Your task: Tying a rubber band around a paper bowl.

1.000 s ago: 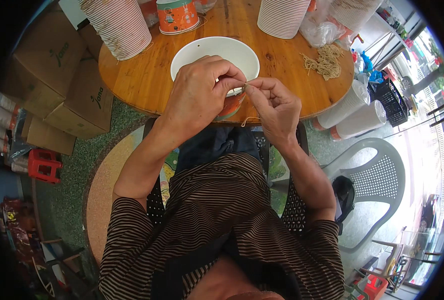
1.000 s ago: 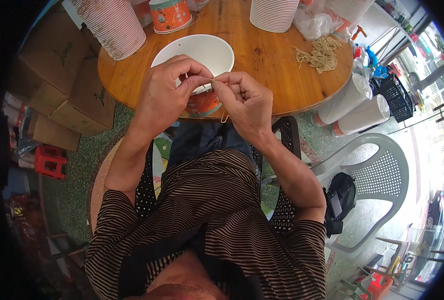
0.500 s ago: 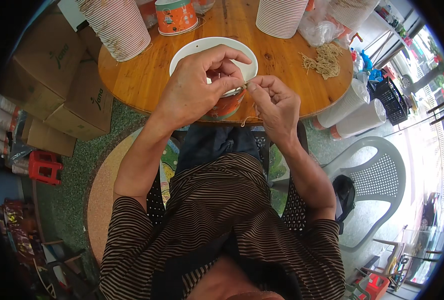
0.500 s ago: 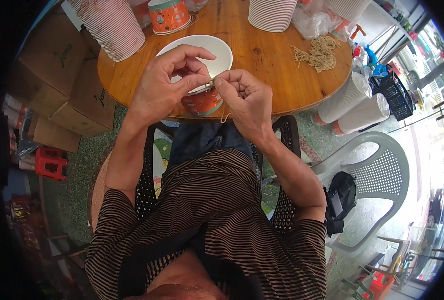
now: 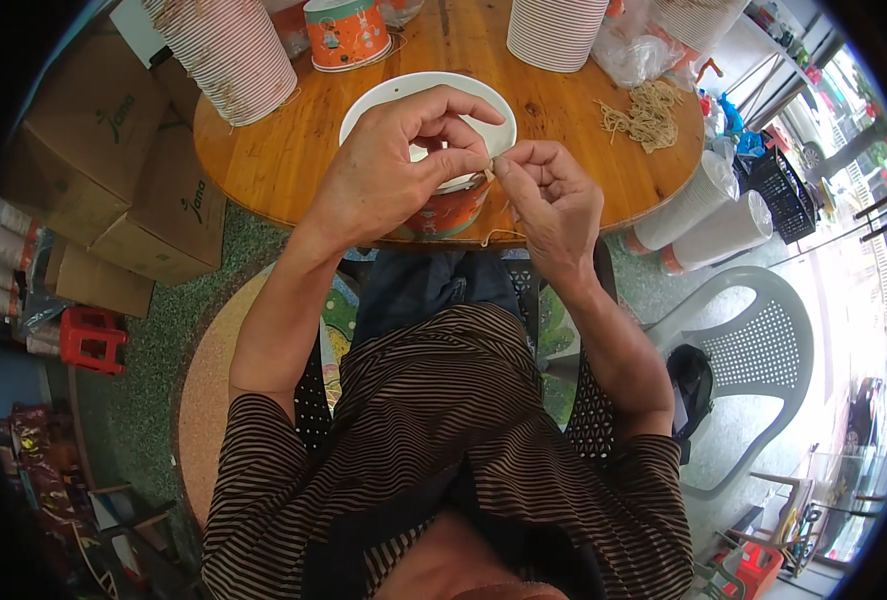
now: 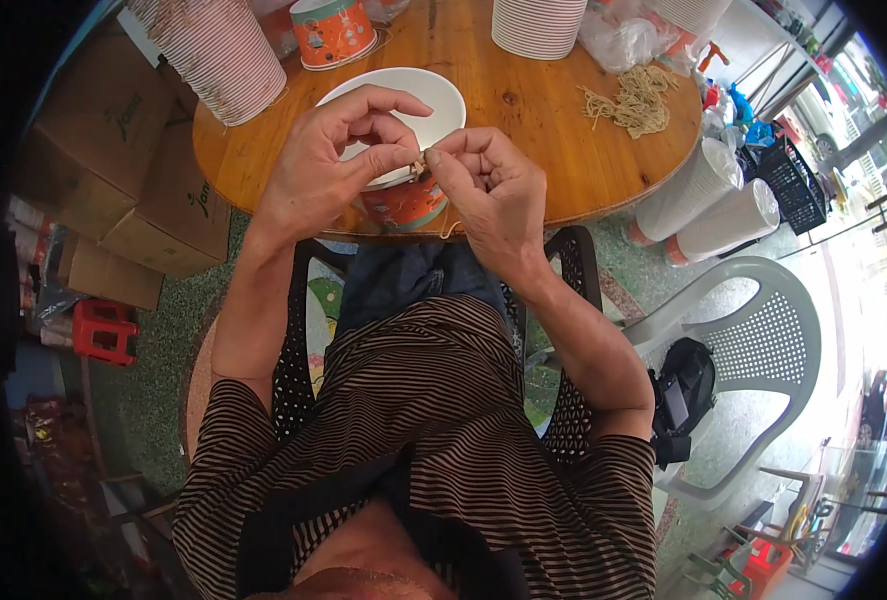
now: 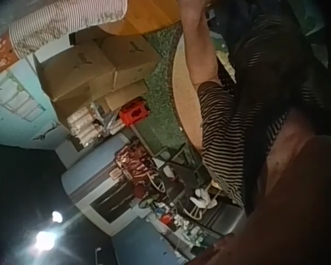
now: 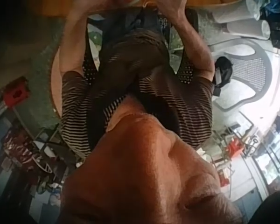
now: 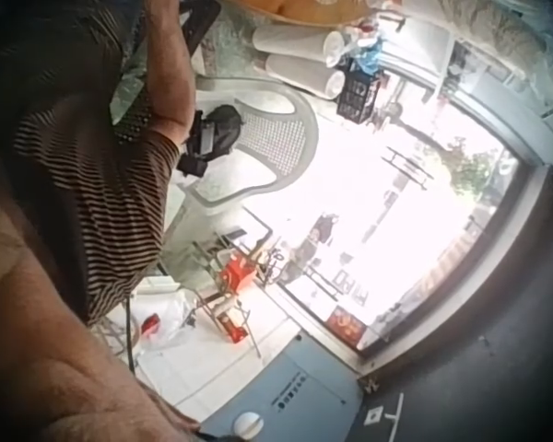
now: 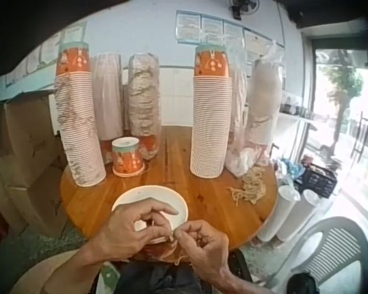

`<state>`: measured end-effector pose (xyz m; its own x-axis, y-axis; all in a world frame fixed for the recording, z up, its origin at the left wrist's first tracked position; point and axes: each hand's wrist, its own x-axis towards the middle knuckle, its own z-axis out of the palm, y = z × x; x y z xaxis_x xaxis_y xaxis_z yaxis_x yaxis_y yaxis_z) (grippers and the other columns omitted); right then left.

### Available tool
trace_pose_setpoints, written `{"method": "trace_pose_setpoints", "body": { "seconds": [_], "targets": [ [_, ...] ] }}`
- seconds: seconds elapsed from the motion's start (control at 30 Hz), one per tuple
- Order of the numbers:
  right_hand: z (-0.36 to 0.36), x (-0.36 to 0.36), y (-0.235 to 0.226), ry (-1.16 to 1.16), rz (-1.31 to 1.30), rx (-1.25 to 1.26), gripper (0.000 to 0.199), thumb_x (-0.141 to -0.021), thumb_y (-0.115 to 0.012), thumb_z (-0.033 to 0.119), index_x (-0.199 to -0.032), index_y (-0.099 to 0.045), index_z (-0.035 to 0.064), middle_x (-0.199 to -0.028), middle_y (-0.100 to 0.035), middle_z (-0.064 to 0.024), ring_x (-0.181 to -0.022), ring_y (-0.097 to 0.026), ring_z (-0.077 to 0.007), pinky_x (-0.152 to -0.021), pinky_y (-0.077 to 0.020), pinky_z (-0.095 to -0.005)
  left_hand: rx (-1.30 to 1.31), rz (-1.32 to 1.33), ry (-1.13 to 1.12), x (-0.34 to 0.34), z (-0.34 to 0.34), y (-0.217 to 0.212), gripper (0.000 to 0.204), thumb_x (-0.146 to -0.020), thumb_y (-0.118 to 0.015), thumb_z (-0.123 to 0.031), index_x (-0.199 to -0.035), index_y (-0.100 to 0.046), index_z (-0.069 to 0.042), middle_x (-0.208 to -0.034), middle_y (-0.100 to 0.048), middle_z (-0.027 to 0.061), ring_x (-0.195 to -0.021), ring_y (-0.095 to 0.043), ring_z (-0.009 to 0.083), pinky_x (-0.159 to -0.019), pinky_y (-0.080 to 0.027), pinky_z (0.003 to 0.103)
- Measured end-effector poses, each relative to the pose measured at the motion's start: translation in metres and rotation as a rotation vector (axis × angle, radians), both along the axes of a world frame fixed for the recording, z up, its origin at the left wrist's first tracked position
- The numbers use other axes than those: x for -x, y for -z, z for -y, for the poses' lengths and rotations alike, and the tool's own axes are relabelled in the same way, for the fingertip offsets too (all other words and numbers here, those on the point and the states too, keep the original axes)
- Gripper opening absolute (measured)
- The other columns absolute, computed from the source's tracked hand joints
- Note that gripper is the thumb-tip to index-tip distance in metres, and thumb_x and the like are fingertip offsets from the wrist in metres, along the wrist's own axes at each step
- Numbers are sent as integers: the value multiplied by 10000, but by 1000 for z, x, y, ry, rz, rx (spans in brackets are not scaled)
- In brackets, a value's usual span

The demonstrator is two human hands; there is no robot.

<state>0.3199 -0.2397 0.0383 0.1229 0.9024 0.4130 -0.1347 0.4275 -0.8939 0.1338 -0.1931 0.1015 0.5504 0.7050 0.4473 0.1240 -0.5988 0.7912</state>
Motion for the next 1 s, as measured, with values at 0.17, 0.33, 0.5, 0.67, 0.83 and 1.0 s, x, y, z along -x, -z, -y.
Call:
{"method": "trace_pose_setpoints", "body": {
  "seconds": [0.17,0.33,0.5,0.67,0.83,1.0],
  "targets": [
    [-1,1,4,40,41,-43,111,-957,-708,10,-1055,-664,-16,-767,-629,50,-655,-502,22,-581,-386,-153,190,139,66,1,-5,4,254,-949,-691,-21,-1201,-662,1,-894,-721,27,-873,-683,83,-851,-556,256],
    [0,3,10,167,242,-206,115,-907,-738,-16,-1017,-706,-5,-663,-480,101,-587,-383,20,-536,-319,-175,202,162,75,4,-9,7,239,-957,-676,-10,-1193,-650,17,-900,-712,37,-882,-684,86,-856,-558,253],
    [1,6,5,219,340,-194,109,-894,-741,-16,-998,-763,6,-626,-423,88,-574,-360,5,-525,-312,-196,202,173,66,4,-8,9,243,-957,-679,-12,-1195,-646,20,-910,-719,48,-877,-686,90,-856,-558,256],
    [4,6,4,152,277,-104,120,-916,-729,6,-1031,-752,-20,-665,-512,94,-597,-393,18,-530,-313,-183,58,99,-63,2,-1,9,267,-930,-706,-12,-1193,-661,4,-911,-738,65,-871,-700,113,-852,-564,276],
    [5,2,-2,19,173,21,145,-934,-730,37,-1050,-742,-50,-720,-598,80,-623,-423,28,-535,-313,-172,-93,58,-133,0,4,12,273,-908,-738,-31,-1175,-683,-17,-884,-755,81,-848,-719,128,-802,-576,291],
    [-2,1,5,18,183,-34,148,-945,-737,56,-1038,-741,-59,-754,-675,42,-678,-539,22,-574,-399,-154,-111,21,-168,-1,8,12,282,-905,-744,-33,-1180,-683,-13,-879,-758,83,-841,-722,130,-778,-580,289]
  ]
}}
